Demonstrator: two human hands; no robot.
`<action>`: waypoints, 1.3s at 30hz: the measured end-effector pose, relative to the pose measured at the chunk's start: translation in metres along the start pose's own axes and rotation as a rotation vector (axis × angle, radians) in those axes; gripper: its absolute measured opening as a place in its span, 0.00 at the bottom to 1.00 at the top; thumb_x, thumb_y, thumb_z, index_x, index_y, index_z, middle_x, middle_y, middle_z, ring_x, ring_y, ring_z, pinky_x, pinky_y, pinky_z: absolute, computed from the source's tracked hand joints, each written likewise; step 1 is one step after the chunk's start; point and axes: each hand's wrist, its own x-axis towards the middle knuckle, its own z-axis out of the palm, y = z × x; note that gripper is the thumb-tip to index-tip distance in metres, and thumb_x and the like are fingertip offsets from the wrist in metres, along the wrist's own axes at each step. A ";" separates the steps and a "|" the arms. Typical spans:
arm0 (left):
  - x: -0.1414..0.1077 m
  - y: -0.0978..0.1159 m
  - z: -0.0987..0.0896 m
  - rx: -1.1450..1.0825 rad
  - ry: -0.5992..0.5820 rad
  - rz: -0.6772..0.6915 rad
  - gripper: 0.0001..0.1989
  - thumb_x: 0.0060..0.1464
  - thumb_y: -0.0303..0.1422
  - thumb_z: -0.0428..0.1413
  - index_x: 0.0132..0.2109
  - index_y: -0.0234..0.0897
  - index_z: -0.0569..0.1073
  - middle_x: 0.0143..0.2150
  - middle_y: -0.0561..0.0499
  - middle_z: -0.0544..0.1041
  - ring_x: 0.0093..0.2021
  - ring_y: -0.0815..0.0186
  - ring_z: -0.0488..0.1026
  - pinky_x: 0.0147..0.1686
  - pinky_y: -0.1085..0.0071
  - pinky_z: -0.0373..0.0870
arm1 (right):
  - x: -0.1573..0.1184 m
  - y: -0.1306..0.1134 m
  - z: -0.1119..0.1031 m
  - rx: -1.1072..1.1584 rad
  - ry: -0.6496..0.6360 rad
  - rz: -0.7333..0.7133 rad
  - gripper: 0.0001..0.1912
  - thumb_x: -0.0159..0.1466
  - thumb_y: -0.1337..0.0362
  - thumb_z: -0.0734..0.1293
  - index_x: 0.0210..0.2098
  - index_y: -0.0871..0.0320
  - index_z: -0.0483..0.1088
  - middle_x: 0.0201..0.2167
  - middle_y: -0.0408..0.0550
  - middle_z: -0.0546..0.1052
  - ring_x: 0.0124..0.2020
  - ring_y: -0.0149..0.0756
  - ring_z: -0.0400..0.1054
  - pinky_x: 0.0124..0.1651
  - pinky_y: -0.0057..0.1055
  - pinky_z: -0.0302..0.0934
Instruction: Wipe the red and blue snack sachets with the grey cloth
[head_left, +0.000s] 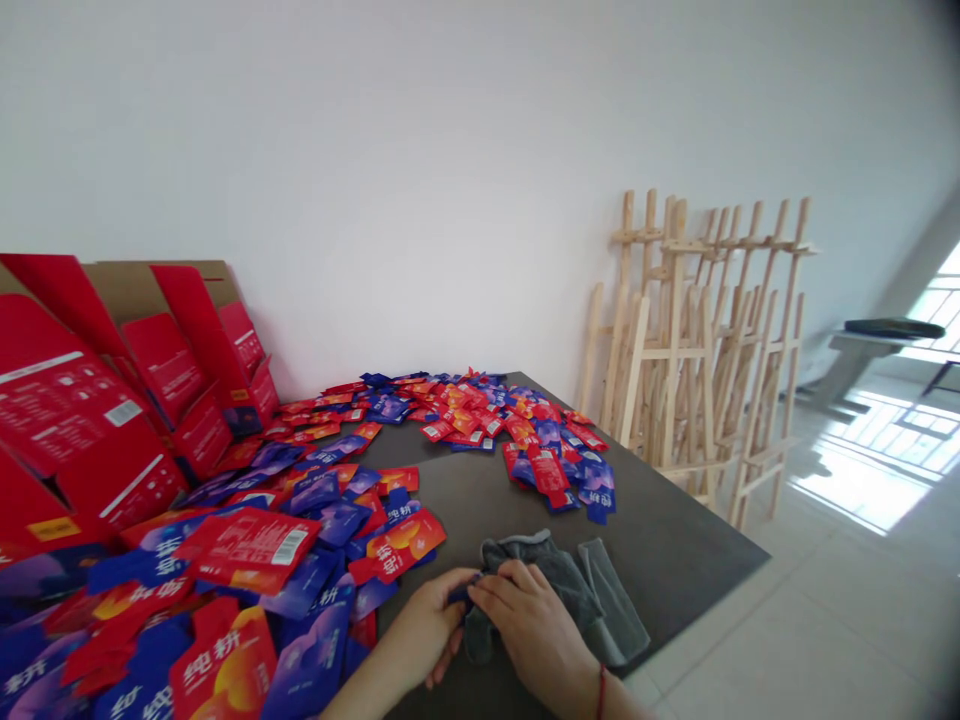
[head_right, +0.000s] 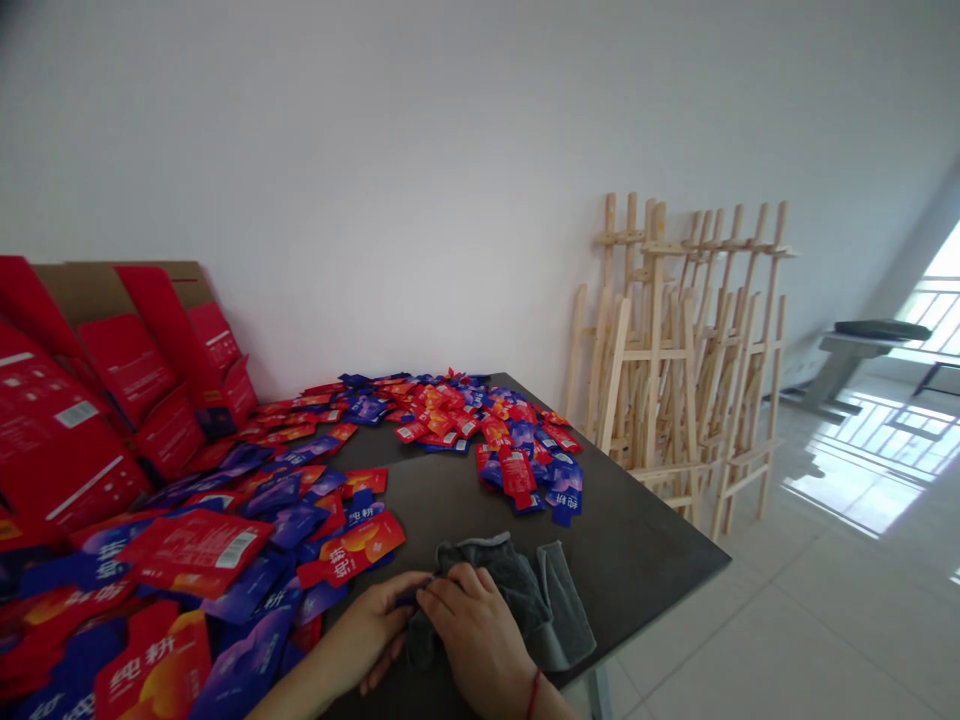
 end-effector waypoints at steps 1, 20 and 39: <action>-0.001 0.001 0.000 0.004 0.000 -0.002 0.25 0.55 0.33 0.45 0.60 0.34 0.60 0.14 0.63 0.64 0.10 0.72 0.61 0.09 0.81 0.53 | -0.001 0.002 -0.001 -0.004 0.002 0.012 0.18 0.67 0.67 0.60 0.55 0.48 0.65 0.49 0.40 0.74 0.49 0.36 0.60 0.51 0.32 0.54; -0.005 0.006 0.003 -0.071 0.009 -0.006 0.22 0.53 0.30 0.43 0.56 0.36 0.61 0.17 0.61 0.67 0.10 0.72 0.64 0.09 0.82 0.52 | -0.025 -0.001 -0.003 -0.111 0.017 -0.080 0.17 0.65 0.70 0.62 0.51 0.49 0.68 0.45 0.41 0.76 0.44 0.37 0.65 0.45 0.32 0.58; -0.001 0.007 0.005 -0.088 -0.006 -0.089 0.20 0.59 0.27 0.38 0.58 0.36 0.55 0.19 0.61 0.67 0.10 0.71 0.66 0.08 0.81 0.56 | -0.039 0.034 -0.036 -0.093 0.043 0.183 0.24 0.61 0.77 0.59 0.53 0.50 0.68 0.51 0.43 0.73 0.51 0.40 0.61 0.54 0.37 0.55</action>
